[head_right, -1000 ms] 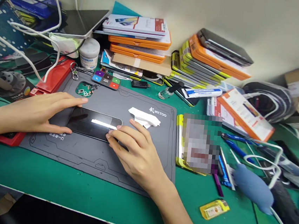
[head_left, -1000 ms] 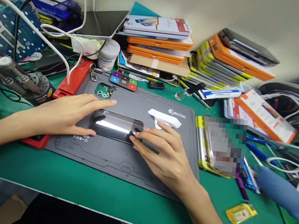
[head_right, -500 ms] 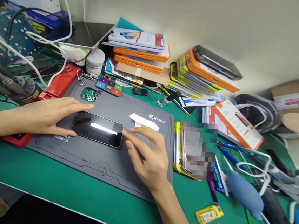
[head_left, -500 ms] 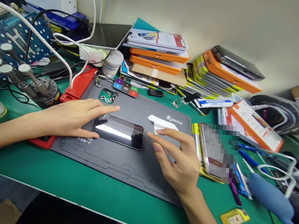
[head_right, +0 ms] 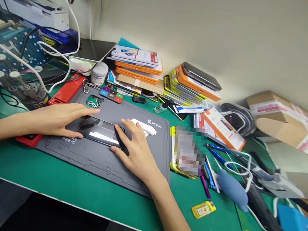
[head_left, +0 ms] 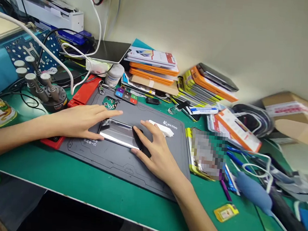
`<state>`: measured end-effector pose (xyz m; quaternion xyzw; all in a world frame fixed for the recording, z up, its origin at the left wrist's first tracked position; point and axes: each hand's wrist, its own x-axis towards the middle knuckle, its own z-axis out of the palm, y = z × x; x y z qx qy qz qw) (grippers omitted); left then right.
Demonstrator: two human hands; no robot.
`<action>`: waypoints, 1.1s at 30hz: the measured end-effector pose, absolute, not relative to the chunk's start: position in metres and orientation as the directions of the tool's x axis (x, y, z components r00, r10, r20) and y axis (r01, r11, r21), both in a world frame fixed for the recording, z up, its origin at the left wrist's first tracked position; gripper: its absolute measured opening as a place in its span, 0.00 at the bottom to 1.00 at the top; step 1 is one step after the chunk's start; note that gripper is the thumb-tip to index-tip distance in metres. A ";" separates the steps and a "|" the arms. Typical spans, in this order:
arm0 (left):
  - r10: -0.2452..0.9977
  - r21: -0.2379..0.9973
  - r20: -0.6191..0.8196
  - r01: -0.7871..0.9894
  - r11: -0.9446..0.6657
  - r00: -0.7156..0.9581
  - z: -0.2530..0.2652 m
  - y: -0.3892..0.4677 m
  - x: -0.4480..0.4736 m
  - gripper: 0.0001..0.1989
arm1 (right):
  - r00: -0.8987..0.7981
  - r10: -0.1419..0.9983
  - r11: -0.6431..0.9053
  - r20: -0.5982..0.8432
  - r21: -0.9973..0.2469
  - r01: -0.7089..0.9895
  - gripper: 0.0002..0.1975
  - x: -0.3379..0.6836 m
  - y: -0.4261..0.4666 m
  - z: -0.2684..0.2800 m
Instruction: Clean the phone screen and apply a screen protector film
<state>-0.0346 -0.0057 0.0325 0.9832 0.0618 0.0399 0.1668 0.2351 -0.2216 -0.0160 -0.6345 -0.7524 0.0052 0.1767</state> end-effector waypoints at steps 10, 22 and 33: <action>0.111 0.325 0.099 0.073 -0.943 0.989 0.031 -0.007 -0.036 0.42 | -0.258 0.867 0.356 0.426 -0.168 0.919 0.33 0.238 -0.223 -0.016; 0.103 0.319 0.059 0.080 -0.944 0.993 0.037 -0.009 -0.038 0.41 | -0.357 0.717 0.452 0.599 -0.009 0.892 0.15 0.229 -0.225 -0.008; 0.132 0.342 0.052 0.107 -0.934 0.990 0.039 -0.009 -0.036 0.42 | -0.311 0.712 0.494 0.630 -0.134 0.859 0.19 0.231 -0.231 -0.006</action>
